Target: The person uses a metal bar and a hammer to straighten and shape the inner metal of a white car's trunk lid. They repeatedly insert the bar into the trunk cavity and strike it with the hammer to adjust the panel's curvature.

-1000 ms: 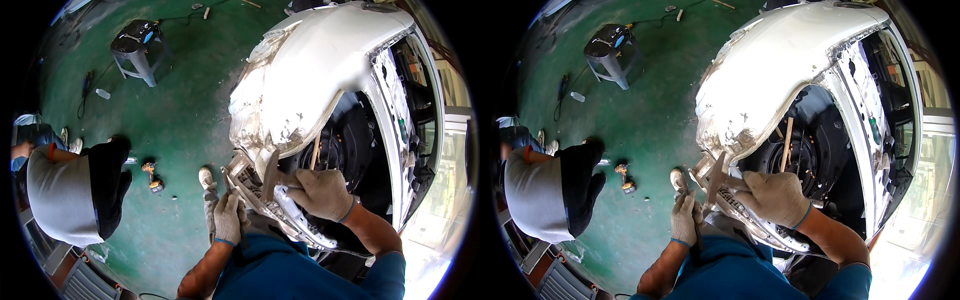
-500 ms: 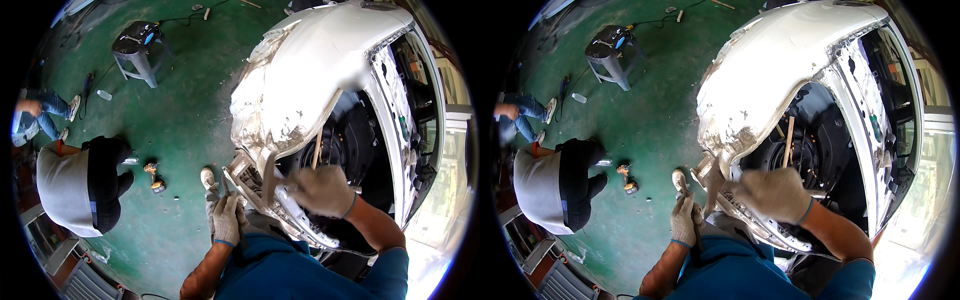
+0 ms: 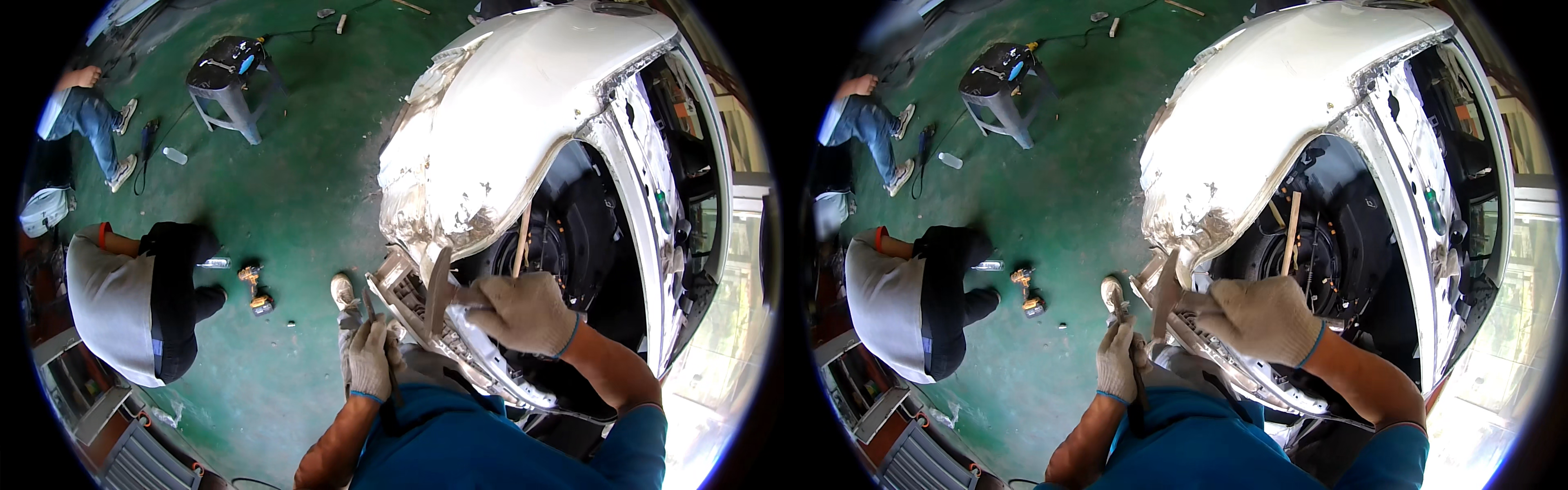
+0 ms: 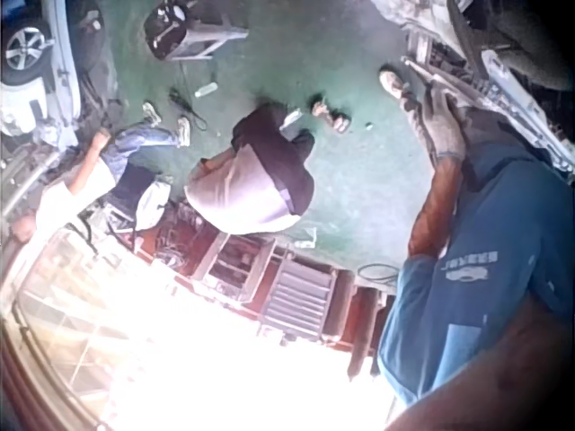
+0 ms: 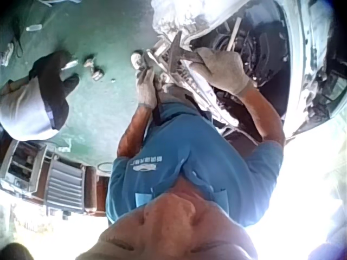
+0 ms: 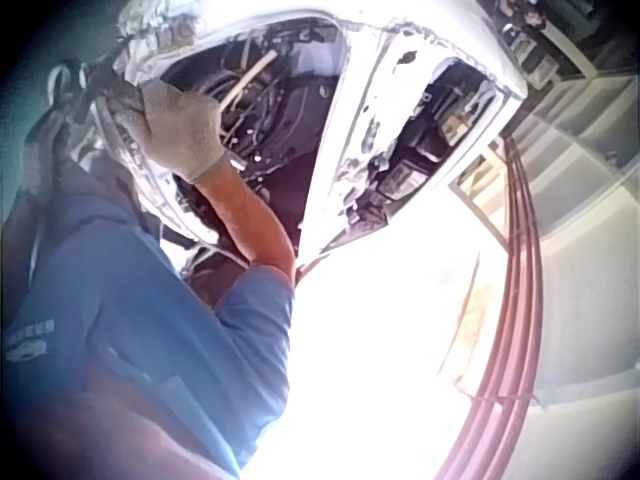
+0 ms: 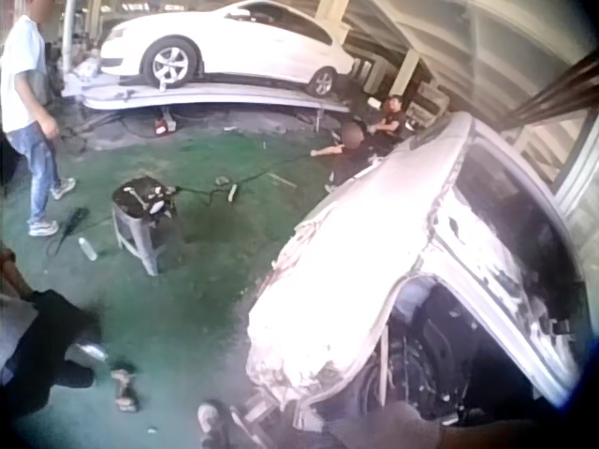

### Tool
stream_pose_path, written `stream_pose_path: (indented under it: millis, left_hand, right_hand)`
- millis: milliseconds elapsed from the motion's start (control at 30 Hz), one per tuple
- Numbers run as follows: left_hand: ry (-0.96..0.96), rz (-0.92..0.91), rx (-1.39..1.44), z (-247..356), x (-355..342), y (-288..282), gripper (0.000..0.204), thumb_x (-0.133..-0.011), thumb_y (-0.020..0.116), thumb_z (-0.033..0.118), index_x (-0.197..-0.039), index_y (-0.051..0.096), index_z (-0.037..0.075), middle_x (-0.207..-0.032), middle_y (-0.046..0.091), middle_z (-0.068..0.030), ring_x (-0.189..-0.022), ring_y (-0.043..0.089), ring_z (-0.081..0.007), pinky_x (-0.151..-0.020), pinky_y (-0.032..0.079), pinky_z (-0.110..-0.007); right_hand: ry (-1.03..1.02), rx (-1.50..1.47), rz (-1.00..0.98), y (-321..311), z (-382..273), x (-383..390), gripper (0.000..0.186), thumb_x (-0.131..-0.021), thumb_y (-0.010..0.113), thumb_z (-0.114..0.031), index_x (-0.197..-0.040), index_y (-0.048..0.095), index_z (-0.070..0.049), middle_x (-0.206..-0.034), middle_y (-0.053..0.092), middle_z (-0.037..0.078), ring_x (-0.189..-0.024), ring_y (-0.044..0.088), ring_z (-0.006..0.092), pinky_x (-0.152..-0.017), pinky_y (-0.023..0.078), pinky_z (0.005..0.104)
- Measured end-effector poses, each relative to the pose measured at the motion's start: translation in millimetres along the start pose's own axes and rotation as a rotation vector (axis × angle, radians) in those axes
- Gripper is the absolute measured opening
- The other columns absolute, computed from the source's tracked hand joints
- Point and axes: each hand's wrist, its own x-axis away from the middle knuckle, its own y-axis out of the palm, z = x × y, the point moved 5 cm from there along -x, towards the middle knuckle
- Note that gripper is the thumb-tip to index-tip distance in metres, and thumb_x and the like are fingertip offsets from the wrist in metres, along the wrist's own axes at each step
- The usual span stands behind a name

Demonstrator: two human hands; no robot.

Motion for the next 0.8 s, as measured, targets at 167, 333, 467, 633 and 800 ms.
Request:
stream_pose_path:
  millis: [167,333,467,633,800]
  left_hand:
    - [-0.047,0.043,0.058,-6,-3,-4,0.032,-0.105,0.059,0.036,-0.091,0.060,0.008,-0.067,0.052,-0.0011,-0.048,0.046,-0.0115,-0.045,0.044,-0.030]
    - [0.077,-0.002,-0.127,-6,-5,-5,0.028,-0.105,0.061,0.033,-0.099,0.063,0.006,-0.073,0.054,-0.0015,-0.052,0.049,-0.0113,-0.048,0.044,-0.029]
    - [0.193,-0.030,-0.140,-28,-21,-16,0.033,-0.106,0.058,0.037,-0.093,0.061,0.007,-0.068,0.052,-0.0005,-0.049,0.046,-0.0108,-0.047,0.044,-0.029]
    - [-0.041,0.015,0.031,-11,-6,-5,0.033,-0.106,0.058,0.038,-0.092,0.059,0.008,-0.068,0.051,-0.0002,-0.050,0.046,-0.0107,-0.047,0.043,-0.029]
    - [0.126,-0.022,-0.082,-20,-16,-10,0.031,-0.106,0.058,0.037,-0.091,0.059,0.009,-0.067,0.051,-0.0004,-0.049,0.046,-0.0109,-0.045,0.041,-0.029]
  right_hand:
    - [-0.081,-0.056,-0.066,0,-2,-1,0.041,-0.100,0.065,-0.049,-0.088,0.060,-0.010,-0.061,0.062,0.006,-0.049,0.065,0.0234,-0.043,0.051,0.0386]
    - [-0.042,-0.086,-0.008,-2,-7,-5,0.044,-0.099,0.067,-0.048,-0.079,0.057,-0.010,-0.059,0.063,0.009,-0.047,0.065,0.0238,-0.041,0.049,0.0396]
    - [-0.223,-0.086,-0.026,-5,-25,2,0.046,-0.098,0.069,-0.050,-0.080,0.057,-0.009,-0.056,0.061,0.009,-0.046,0.065,0.0246,-0.043,0.050,0.0385]
    - [0.041,-0.146,0.060,9,2,1,0.043,-0.100,0.067,-0.045,-0.082,0.058,-0.007,-0.056,0.060,0.011,-0.049,0.066,0.0277,-0.044,0.051,0.0409]
    - [-0.196,-0.111,0.068,0,-14,3,0.045,-0.098,0.069,-0.048,-0.082,0.058,-0.008,-0.055,0.060,0.011,-0.048,0.066,0.0260,-0.043,0.050,0.0412]
